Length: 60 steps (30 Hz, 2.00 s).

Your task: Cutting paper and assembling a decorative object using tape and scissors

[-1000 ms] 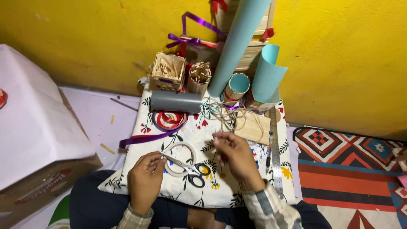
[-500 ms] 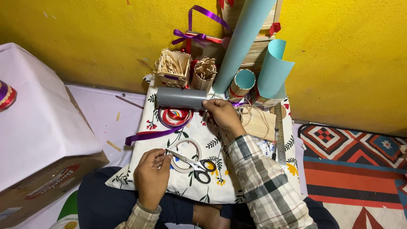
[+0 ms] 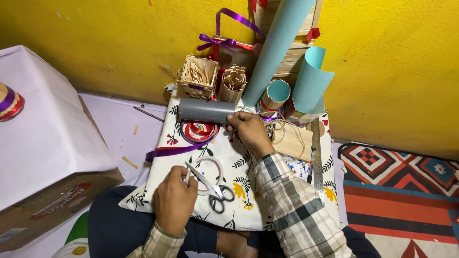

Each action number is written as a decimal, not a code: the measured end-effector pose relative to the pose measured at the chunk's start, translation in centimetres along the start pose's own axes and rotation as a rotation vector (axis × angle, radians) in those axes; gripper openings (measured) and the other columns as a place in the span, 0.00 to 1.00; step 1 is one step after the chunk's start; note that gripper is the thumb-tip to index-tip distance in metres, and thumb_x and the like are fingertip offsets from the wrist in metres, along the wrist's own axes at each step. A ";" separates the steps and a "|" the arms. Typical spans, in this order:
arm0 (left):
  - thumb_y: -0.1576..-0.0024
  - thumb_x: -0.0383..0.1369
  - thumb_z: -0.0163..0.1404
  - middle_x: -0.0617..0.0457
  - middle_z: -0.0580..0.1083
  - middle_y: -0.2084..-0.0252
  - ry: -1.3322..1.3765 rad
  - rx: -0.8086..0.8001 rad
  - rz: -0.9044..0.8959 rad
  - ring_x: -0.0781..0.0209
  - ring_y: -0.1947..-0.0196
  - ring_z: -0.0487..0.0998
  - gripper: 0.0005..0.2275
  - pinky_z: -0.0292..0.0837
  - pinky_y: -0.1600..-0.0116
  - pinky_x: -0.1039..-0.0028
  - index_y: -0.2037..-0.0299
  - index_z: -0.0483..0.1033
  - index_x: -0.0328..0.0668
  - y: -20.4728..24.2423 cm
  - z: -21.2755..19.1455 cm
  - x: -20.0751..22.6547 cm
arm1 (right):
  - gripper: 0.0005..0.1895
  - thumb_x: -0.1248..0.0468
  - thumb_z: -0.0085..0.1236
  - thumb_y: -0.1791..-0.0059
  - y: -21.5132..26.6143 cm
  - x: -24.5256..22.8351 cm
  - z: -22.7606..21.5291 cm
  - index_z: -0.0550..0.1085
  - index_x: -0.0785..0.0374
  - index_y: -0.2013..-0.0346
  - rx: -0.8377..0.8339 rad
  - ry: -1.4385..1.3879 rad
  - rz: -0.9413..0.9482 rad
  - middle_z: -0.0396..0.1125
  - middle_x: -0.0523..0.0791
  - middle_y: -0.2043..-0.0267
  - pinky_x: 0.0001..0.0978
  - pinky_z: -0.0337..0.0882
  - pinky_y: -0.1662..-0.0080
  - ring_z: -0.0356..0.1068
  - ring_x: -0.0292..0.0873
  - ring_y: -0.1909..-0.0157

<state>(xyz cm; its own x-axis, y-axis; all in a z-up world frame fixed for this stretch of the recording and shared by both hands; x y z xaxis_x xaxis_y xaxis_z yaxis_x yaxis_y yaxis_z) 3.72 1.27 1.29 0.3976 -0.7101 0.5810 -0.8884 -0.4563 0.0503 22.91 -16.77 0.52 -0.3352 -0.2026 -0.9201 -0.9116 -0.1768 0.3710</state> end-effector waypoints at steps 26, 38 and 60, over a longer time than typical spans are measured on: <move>0.53 0.38 0.65 0.42 0.68 0.33 0.545 -0.410 0.365 0.46 0.35 0.71 0.36 0.68 0.36 0.58 0.35 0.63 0.37 3.6 1.3 5.2 | 0.12 0.66 0.41 0.47 6.4 4.3 -6.4 0.76 0.63 0.59 -0.386 0.193 0.011 0.66 0.41 0.72 0.27 0.63 0.65 0.64 0.34 0.72; 0.55 0.43 0.66 0.35 0.66 0.33 0.340 -0.208 0.487 0.41 0.42 0.76 0.33 0.75 0.47 0.59 0.41 0.72 0.35 4.2 4.1 7.2 | 0.13 0.67 0.57 0.54 8.3 -2.2 -8.3 0.76 0.60 0.54 0.170 0.561 -0.364 0.72 0.44 0.68 0.27 0.65 0.70 0.66 0.37 0.73; 0.46 0.28 0.55 0.50 0.77 0.44 0.779 -0.140 0.200 0.65 0.60 0.79 0.10 0.77 0.53 0.77 0.56 0.80 0.33 3.5 0.0 4.4 | 0.08 0.69 0.44 0.41 17.2 -16.7 -19.0 0.67 0.61 0.47 0.391 -0.223 -0.994 0.66 0.42 0.63 0.21 0.63 0.72 0.63 0.33 0.73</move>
<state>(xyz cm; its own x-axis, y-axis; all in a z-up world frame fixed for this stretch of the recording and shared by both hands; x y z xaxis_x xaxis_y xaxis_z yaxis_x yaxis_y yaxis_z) 2.40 -3.49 4.02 0.0008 -0.1707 0.9853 -0.9666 -0.2527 -0.0430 17.36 -34.73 24.68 0.5937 0.0482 -0.8032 -0.7982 0.1613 -0.5803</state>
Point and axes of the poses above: each hand's wrist, its own y-axis away from the middle knuckle, its own z-axis out of the palm, x = y × z, the point moved 4 cm from there along -y, towards the middle knuckle
